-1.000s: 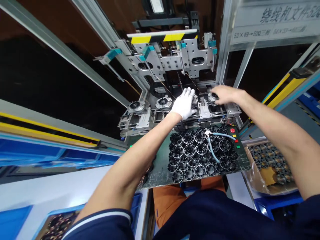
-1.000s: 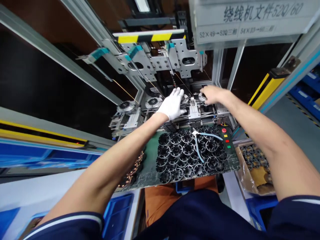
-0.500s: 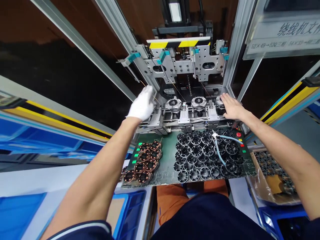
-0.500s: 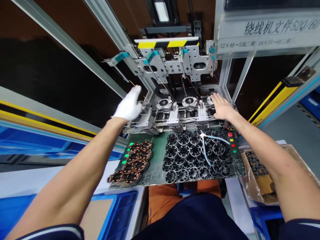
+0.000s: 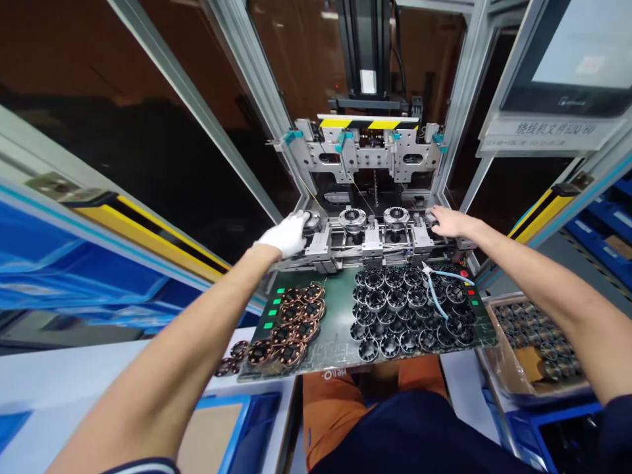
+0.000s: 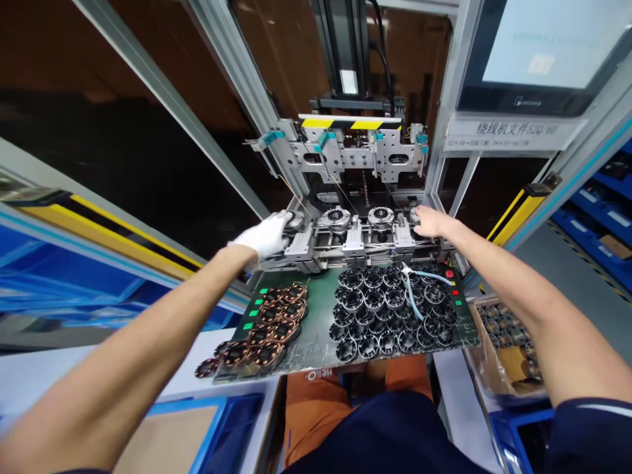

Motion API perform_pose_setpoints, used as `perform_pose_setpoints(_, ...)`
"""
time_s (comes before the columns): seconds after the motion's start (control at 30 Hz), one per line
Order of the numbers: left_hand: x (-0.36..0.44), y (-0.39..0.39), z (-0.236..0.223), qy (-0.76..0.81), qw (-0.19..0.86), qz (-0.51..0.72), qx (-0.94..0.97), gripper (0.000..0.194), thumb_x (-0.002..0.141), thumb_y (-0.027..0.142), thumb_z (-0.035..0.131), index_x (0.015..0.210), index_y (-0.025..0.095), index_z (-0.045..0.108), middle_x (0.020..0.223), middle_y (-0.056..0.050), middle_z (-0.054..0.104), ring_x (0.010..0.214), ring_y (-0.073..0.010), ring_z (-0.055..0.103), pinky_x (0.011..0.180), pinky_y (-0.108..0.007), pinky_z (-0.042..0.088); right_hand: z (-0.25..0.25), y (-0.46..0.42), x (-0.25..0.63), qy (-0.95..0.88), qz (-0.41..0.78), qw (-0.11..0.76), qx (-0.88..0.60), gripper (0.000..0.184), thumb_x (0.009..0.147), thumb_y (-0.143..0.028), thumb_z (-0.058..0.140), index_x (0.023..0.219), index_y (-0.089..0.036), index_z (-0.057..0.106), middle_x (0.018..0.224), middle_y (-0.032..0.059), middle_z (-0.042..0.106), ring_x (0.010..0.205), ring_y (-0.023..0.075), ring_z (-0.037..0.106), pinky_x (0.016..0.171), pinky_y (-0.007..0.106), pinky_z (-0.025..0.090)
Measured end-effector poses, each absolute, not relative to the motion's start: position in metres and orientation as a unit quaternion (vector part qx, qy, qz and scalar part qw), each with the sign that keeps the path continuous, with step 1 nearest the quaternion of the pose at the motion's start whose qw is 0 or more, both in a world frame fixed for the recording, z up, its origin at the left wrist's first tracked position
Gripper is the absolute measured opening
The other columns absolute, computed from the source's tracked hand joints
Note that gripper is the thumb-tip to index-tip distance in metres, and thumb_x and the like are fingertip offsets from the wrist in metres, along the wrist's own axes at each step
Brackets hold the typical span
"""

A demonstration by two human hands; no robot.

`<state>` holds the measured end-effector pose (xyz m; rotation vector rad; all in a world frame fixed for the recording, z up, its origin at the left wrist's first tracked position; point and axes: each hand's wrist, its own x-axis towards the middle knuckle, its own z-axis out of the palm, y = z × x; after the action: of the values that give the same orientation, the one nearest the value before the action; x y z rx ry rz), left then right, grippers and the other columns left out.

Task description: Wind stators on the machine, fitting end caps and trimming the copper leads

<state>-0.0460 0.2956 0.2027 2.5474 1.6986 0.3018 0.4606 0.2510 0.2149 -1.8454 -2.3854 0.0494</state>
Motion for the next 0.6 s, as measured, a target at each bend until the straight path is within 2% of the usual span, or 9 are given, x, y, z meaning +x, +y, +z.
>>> perform_pose_setpoints(0.07,-0.021,0.295,0.21,0.549,0.026,0.114,0.828,0.076,0.096,0.029,0.065,0.167,0.004,0.054,0.175,-0.026,0.057,0.165,-0.0381,0.054,0.14,-0.052,0.04,0.223,0.263,0.432,-0.796,0.013,0.08,-0.6,0.052,0.11,-0.045,0.078,0.155,-0.022,0.067,0.167,0.0151,0.06,0.15,0.0363,0.062,0.126,0.065,0.055)
perform_pose_setpoints(0.17,0.035,0.293,0.212,0.521,0.025,0.151,0.84,0.083,0.1,0.027,0.065,0.177,0.006,0.04,0.188,-0.025,0.038,0.178,-0.0383,0.032,0.145,-0.053,0.031,0.222,0.273,0.371,-0.802,-0.009,0.12,-0.585,0.059,0.11,-0.045,0.078,0.161,-0.022,0.062,0.173,0.0159,0.054,0.157,0.0392,0.056,0.13,0.068,0.049)
perform_pose_setpoints(0.2,0.053,0.29,0.211,0.511,0.032,0.157,0.845,0.087,0.098,0.027,0.069,0.177,0.005,0.04,0.188,-0.025,0.038,0.179,-0.0389,0.031,0.144,-0.053,0.032,0.219,0.272,0.352,-0.8,-0.015,0.128,-0.586,0.058,0.109,-0.045,0.078,0.16,-0.022,0.062,0.172,0.0159,0.055,0.156,0.0391,0.057,0.129,0.068,0.051)
perform_pose_setpoints(0.3,0.076,0.274,0.205,0.494,0.062,0.175,0.85,0.086,0.094,0.026,0.076,0.172,0.003,0.048,0.182,-0.027,0.048,0.174,-0.0402,0.041,0.142,-0.052,0.037,0.211,0.262,0.327,-0.791,-0.016,0.142,-0.595,0.052,0.109,-0.044,0.08,0.153,-0.021,0.067,0.162,0.0149,0.063,0.145,0.0354,0.066,0.121,0.062,0.059)
perform_pose_setpoints(0.4,0.036,0.245,0.201,0.496,0.067,0.232,0.834,0.08,0.101,0.03,0.071,0.174,0.005,0.047,0.188,-0.024,0.038,0.179,-0.0364,0.033,0.148,-0.051,0.027,0.218,0.248,0.358,-0.774,-0.017,0.184,-0.605,0.048,0.111,-0.045,0.077,0.15,-0.02,0.068,0.155,0.014,0.067,0.136,0.0315,0.071,0.115,0.057,0.064)
perform_pose_setpoints(0.47,-0.015,0.214,0.194,0.523,0.068,0.31,0.791,0.078,0.106,0.036,0.067,0.176,0.009,0.045,0.19,-0.02,0.036,0.18,-0.0336,0.03,0.149,-0.052,0.024,0.225,0.238,0.394,-0.751,-0.022,0.227,-0.619,0.051,0.112,-0.046,0.076,0.154,-0.019,0.066,0.16,0.0147,0.064,0.138,0.032,0.069,0.118,0.058,0.062)
perform_pose_setpoints(0.5,-0.043,0.195,0.186,0.536,0.09,0.404,0.735,0.075,0.103,0.037,0.073,0.171,0.013,0.053,0.185,-0.016,0.047,0.176,-0.0329,0.039,0.149,-0.051,0.027,0.227,0.234,0.413,-0.739,-0.017,0.244,-0.627,0.051,0.111,-0.046,0.076,0.154,-0.019,0.066,0.16,0.0148,0.064,0.139,0.0327,0.069,0.118,0.059,0.061)
perform_pose_setpoints(0.53,-0.069,0.174,0.177,0.563,0.093,0.445,0.69,0.072,0.104,0.04,0.071,0.169,0.014,0.055,0.182,-0.015,0.053,0.173,-0.0335,0.044,0.147,-0.055,0.03,0.227,0.23,0.429,-0.734,-0.006,0.255,-0.629,0.051,0.111,-0.046,0.077,0.153,-0.019,0.066,0.159,0.0147,0.065,0.139,0.0328,0.069,0.118,0.059,0.062)
perform_pose_setpoints(0.6,-0.112,0.125,0.149,0.613,0.108,0.484,0.615,0.063,0.11,0.043,0.06,0.166,0.013,0.057,0.174,-0.015,0.061,0.164,-0.0356,0.055,0.142,-0.063,0.038,0.225,0.222,0.455,-0.735,0.024,0.279,-0.618,0.047,0.11,-0.045,0.078,0.149,-0.02,0.069,0.156,0.0139,0.067,0.137,0.0324,0.07,0.117,0.058,0.062)
